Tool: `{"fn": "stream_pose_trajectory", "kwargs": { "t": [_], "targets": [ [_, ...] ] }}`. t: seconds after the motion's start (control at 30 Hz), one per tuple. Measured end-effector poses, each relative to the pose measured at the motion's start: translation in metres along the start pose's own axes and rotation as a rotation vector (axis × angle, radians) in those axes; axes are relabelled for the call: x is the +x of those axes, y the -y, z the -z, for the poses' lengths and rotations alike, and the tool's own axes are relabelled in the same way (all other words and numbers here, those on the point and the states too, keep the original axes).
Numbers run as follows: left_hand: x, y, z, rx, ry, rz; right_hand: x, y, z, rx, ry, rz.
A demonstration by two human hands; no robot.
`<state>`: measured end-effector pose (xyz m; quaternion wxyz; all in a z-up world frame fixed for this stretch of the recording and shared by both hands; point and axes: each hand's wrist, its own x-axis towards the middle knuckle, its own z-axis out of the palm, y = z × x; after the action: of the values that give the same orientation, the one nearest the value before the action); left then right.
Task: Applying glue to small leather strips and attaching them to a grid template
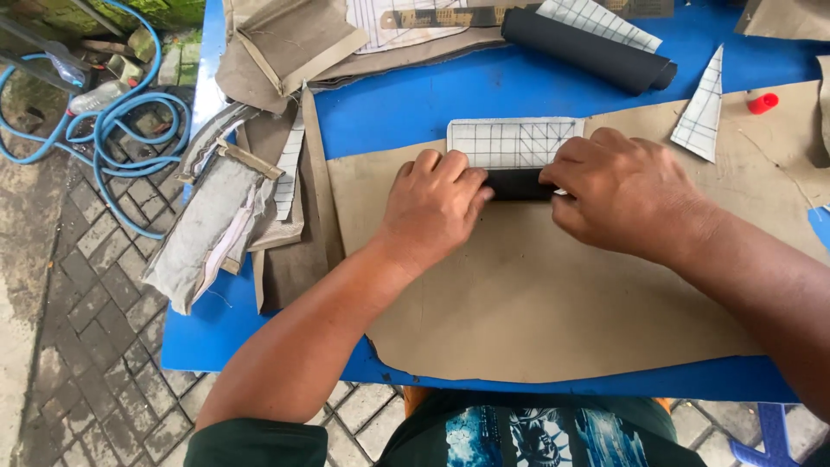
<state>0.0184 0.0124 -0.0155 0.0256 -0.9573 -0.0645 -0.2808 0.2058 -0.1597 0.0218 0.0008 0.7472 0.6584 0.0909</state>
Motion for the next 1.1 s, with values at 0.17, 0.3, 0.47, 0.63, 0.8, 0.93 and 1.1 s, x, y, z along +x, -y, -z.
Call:
{"fn": "stream_pose_trajectory", "kwargs": {
  "t": [0.17,0.3,0.47,0.63,0.8,0.93,1.1],
  "targets": [
    [0.004,-0.01,0.012,0.106,-0.038,-0.088,-0.009,-0.007,-0.014,-0.061,-0.237,0.158],
    [-0.003,-0.041,0.042,0.064,-0.033,-0.079,-0.023,0.001,-0.008,0.01,-0.273,0.239],
    [-0.025,-0.078,0.048,-0.044,0.238,-0.113,-0.034,-0.001,-0.003,0.251,-0.155,0.211],
    [-0.026,-0.08,0.045,0.053,0.268,-0.124,-0.003,-0.007,0.041,0.931,0.258,-0.532],
    [-0.027,-0.083,0.044,-0.013,0.304,-0.044,0.03,0.017,0.005,0.851,-0.196,0.061],
    [-0.026,-0.081,0.041,0.006,0.307,-0.044,0.056,0.043,0.005,1.062,-0.015,-0.231],
    [-0.025,-0.08,0.044,0.032,0.312,-0.056,0.067,0.058,0.001,1.155,0.079,-0.242]
  ]
}}
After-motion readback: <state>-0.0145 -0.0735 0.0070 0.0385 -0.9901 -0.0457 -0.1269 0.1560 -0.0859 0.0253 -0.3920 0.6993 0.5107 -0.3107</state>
